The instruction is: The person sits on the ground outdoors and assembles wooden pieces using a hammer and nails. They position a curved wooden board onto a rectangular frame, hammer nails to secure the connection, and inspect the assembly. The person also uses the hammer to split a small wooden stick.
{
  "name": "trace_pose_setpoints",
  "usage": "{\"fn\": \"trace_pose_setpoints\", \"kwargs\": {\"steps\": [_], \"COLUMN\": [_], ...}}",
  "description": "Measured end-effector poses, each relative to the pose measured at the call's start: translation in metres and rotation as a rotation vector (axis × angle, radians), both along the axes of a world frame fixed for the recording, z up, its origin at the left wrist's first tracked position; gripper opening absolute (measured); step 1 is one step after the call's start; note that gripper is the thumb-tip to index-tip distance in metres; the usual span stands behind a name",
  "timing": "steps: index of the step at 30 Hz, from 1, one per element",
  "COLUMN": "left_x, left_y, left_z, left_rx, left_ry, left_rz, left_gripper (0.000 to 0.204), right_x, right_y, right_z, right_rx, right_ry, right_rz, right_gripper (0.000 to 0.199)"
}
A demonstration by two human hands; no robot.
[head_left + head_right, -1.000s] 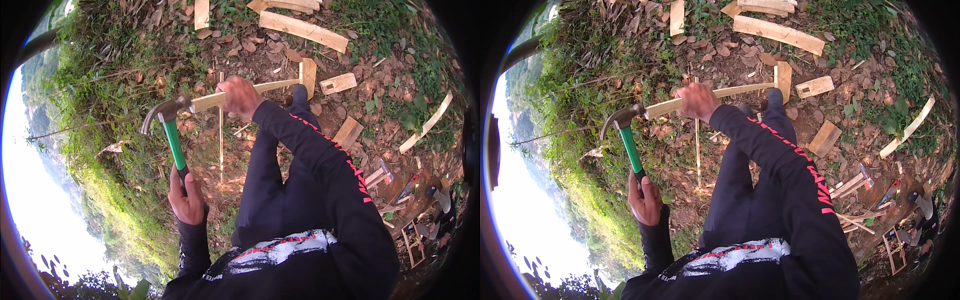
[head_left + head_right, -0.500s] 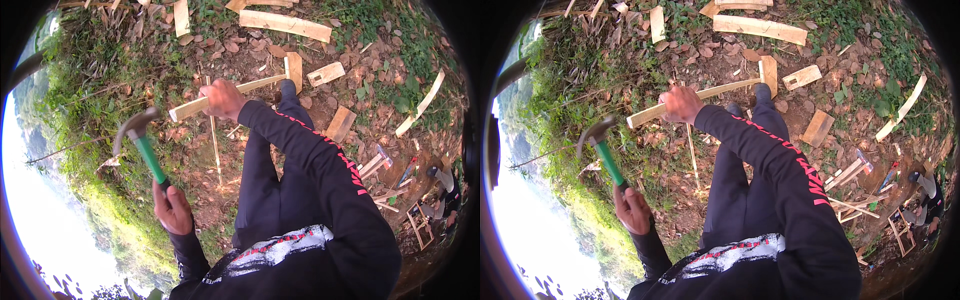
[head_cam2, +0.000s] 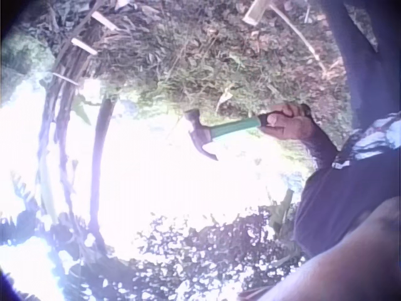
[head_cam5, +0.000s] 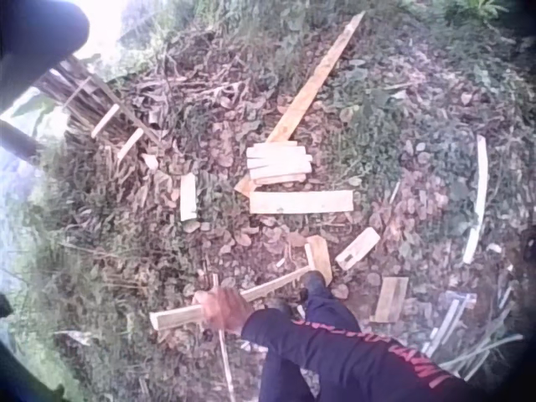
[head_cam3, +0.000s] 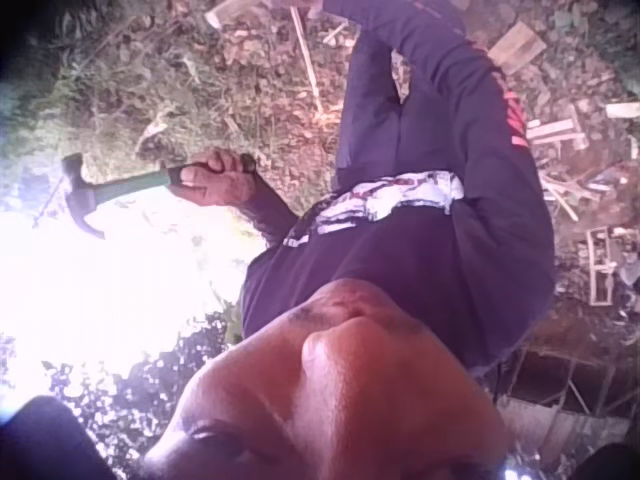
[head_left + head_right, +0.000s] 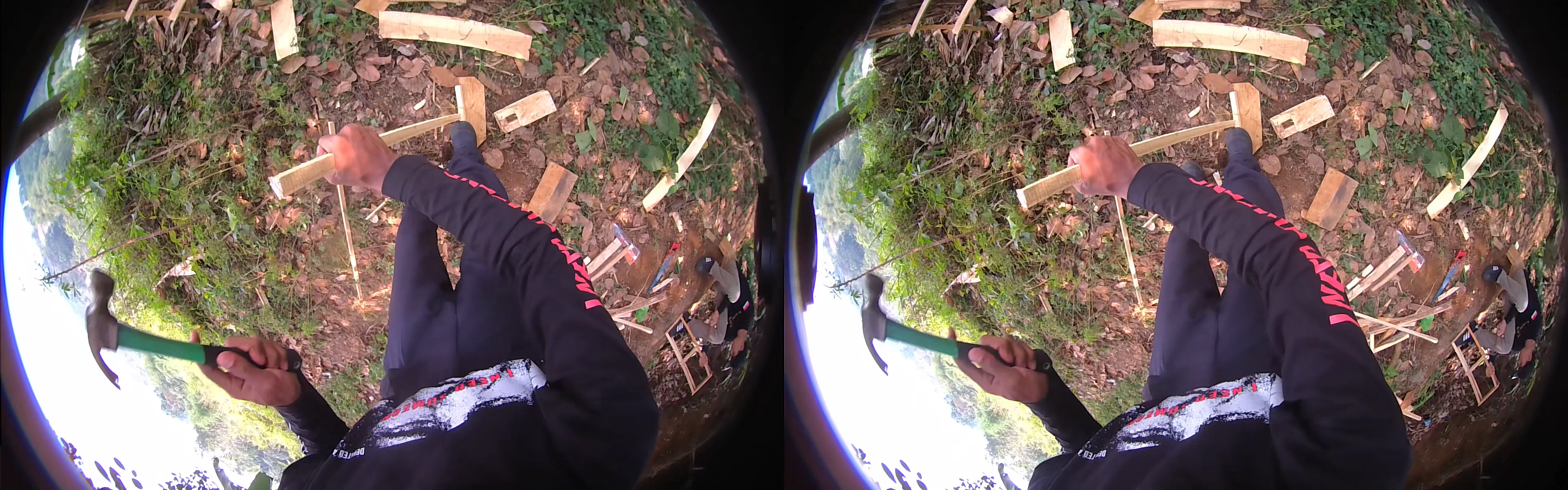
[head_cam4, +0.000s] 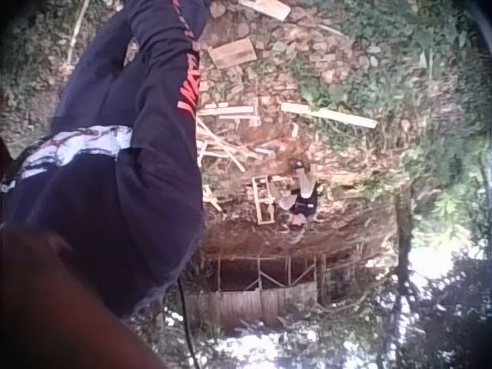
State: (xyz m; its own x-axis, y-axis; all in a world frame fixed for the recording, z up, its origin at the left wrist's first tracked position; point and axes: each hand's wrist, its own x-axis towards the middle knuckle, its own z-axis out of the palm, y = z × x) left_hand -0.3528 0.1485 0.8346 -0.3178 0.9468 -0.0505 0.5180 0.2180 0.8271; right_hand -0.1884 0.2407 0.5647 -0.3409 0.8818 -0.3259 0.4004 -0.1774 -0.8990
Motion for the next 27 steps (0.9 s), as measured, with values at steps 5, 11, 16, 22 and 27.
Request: {"fn": "trace_pose_setpoints", "kwargs": {"steps": [5,11,16,22,27], "left_x": [-0.002,-0.014,-0.006,0.001,-0.017], "left_y": [0.008,-0.016,-0.011,0.0,-0.035], "left_z": [0.02,-0.02,-0.005,0.008,-0.022], "left_rx": [-0.176,-0.382,-0.029,0.096,-0.314], "left_ry": [-0.046,0.123,0.015,-0.224,0.142], "left_rz": [0.096,-0.13,-0.071,0.067,-0.239], "left_gripper": [0.048,0.05,0.044,0.048,0.051], "right_x": [-0.005,-0.002,-0.006,-0.004,-0.01], "right_y": [-0.013,-0.018,-0.023,-0.024,-0.033], "right_z": [-0.003,-0.001,0.001,-0.005,-0.006], "right_rx": [0.241,0.39,0.33,0.531,0.456], "right_ry": [-0.113,0.01,0.006,0.013,-0.054], "right_rz": [-0.121,-0.216,-0.228,-0.262,-0.179], "right_gripper": [0.028,0.017,0.016,0.016,0.014]}}
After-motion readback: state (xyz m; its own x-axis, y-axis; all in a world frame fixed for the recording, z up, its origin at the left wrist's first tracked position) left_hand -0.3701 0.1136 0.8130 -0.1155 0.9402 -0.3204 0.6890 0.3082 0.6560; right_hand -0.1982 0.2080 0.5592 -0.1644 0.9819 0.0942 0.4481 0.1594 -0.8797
